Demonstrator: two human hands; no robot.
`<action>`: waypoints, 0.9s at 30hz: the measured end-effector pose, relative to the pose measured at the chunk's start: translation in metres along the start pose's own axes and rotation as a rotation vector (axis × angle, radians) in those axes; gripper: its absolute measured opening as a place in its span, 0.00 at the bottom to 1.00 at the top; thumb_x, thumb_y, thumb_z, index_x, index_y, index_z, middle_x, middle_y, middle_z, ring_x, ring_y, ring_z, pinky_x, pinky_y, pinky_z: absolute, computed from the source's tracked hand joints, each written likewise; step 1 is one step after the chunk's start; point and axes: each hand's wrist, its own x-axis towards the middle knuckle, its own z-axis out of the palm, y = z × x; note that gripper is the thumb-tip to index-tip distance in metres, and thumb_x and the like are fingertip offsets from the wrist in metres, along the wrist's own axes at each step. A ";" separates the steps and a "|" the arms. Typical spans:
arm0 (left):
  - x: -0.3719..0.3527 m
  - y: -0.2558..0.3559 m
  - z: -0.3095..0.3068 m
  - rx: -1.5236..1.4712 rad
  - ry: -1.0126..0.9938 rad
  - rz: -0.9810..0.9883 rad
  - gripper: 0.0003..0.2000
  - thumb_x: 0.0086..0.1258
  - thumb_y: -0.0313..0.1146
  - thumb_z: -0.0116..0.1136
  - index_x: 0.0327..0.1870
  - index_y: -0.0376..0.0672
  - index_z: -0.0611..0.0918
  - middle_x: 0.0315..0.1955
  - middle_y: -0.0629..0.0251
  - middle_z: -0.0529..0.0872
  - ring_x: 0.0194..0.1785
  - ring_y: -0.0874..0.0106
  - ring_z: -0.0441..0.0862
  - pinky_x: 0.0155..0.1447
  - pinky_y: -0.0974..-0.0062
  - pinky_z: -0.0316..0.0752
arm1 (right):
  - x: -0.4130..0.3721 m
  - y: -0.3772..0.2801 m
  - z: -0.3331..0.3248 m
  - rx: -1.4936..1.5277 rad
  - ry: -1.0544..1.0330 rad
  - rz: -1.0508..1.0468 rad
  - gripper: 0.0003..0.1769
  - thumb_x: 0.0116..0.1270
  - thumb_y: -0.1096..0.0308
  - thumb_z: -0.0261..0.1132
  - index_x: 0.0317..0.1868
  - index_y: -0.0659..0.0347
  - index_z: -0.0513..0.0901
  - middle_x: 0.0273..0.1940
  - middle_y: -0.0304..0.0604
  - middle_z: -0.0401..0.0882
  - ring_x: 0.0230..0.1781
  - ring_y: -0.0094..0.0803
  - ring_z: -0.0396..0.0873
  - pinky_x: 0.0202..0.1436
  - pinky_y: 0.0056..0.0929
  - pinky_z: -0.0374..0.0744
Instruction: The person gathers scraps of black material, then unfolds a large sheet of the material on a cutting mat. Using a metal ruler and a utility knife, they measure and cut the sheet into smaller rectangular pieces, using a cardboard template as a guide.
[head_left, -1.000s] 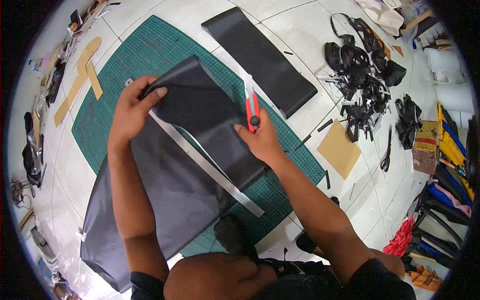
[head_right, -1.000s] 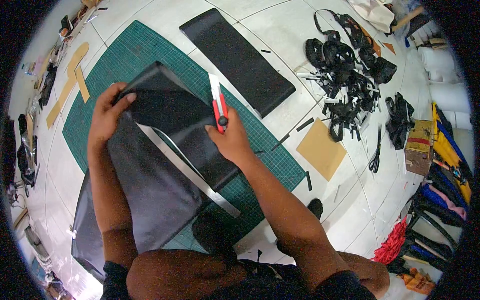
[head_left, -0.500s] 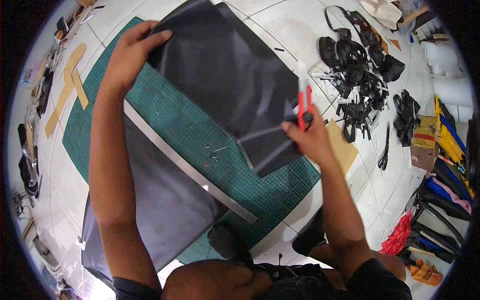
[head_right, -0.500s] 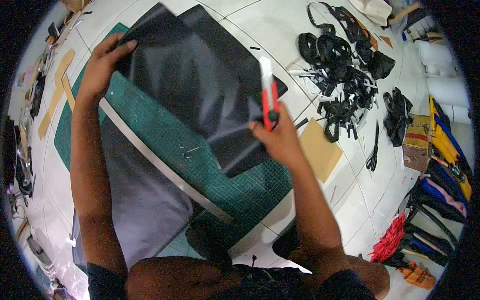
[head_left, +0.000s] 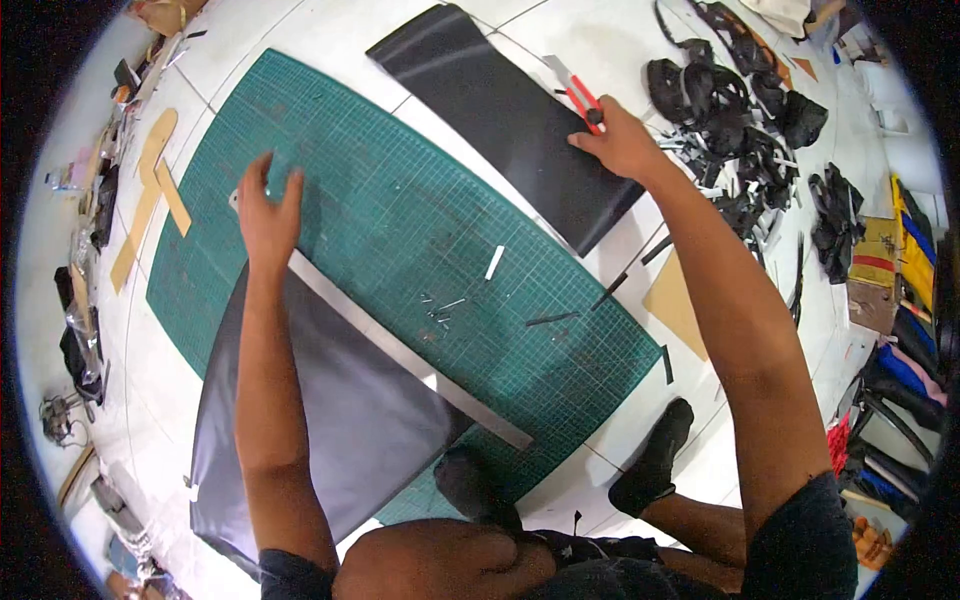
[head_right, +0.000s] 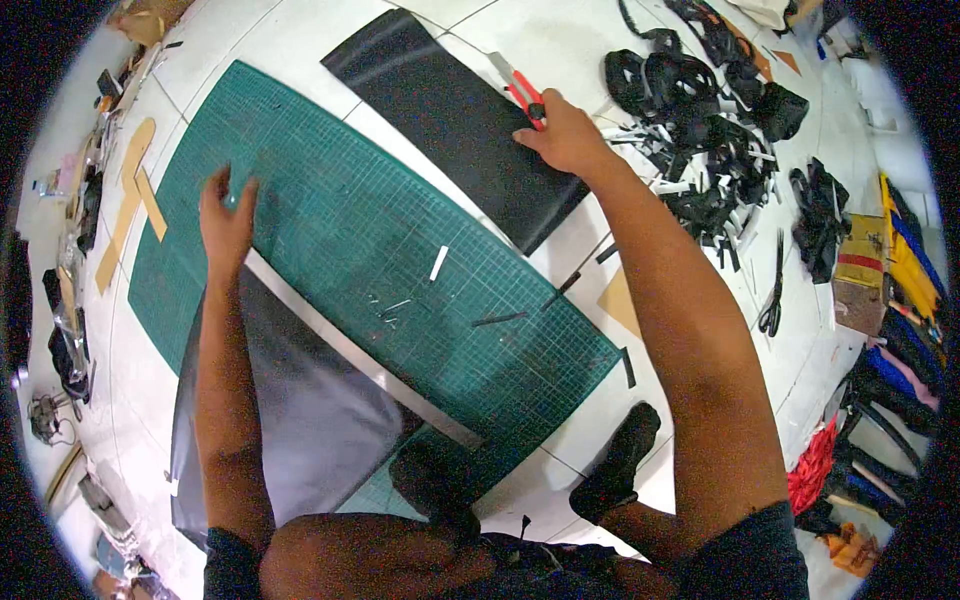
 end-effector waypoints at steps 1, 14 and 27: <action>-0.019 -0.015 -0.009 0.061 0.014 0.020 0.26 0.66 0.41 0.66 0.60 0.35 0.77 0.56 0.47 0.81 0.59 0.53 0.79 0.63 0.60 0.73 | -0.010 -0.008 -0.003 -0.017 0.090 -0.045 0.28 0.58 0.54 0.75 0.48 0.66 0.72 0.42 0.60 0.82 0.45 0.56 0.82 0.48 0.44 0.78; -0.115 -0.054 -0.032 0.351 -0.162 -0.149 0.30 0.73 0.53 0.55 0.70 0.44 0.73 0.73 0.47 0.64 0.78 0.48 0.56 0.78 0.46 0.48 | -0.312 -0.099 0.145 0.161 -0.302 -0.154 0.32 0.52 0.53 0.79 0.46 0.65 0.72 0.40 0.53 0.74 0.42 0.52 0.76 0.45 0.44 0.76; -0.102 -0.044 -0.061 -0.097 -0.125 -0.293 0.34 0.72 0.51 0.57 0.72 0.37 0.67 0.69 0.39 0.65 0.74 0.47 0.63 0.75 0.57 0.61 | -0.365 -0.125 0.182 0.491 -0.204 -0.168 0.22 0.55 0.72 0.73 0.46 0.66 0.71 0.42 0.56 0.71 0.42 0.54 0.75 0.47 0.45 0.76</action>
